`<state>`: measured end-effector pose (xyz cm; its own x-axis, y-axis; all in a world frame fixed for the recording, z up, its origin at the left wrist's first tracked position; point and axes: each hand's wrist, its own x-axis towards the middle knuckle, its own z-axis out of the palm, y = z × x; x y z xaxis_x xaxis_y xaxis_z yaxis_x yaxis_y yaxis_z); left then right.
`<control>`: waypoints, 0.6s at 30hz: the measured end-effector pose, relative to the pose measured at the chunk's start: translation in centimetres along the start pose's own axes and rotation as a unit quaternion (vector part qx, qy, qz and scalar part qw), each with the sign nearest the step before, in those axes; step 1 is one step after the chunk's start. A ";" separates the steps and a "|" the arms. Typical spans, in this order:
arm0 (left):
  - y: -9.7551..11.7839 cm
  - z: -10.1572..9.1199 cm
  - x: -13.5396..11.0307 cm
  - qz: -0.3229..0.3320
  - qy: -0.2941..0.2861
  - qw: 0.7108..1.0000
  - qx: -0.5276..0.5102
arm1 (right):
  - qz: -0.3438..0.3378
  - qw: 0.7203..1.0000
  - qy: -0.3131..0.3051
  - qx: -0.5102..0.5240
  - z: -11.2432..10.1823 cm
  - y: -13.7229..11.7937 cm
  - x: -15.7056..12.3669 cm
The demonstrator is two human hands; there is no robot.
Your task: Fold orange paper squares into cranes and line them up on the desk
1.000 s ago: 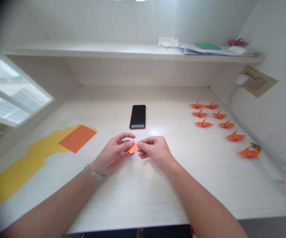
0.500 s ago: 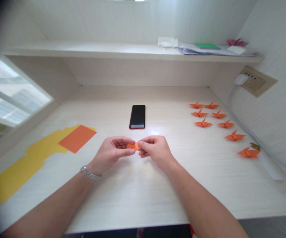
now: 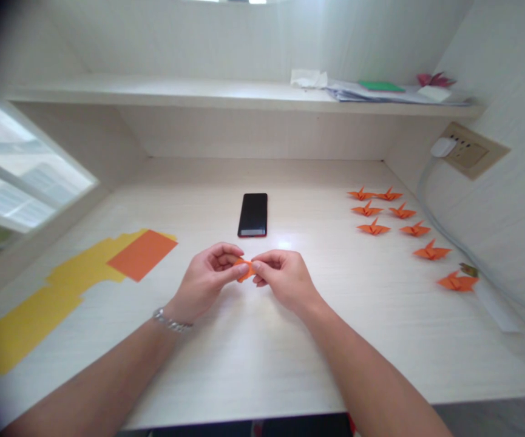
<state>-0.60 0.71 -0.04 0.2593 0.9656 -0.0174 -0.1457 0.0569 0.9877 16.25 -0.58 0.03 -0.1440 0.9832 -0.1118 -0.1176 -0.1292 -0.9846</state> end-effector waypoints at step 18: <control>0.8 0.5 -0.4 -0.002 -0.028 0.992 0.124 | -0.068 0.998 -0.007 -0.007 -0.6 -0.3 0.1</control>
<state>-0.33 0.22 0.86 0.3129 0.9496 -0.0187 0.0926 -0.0109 0.9956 16.84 -0.40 0.24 -0.1409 0.9897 0.0242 -0.1231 0.0067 -0.9924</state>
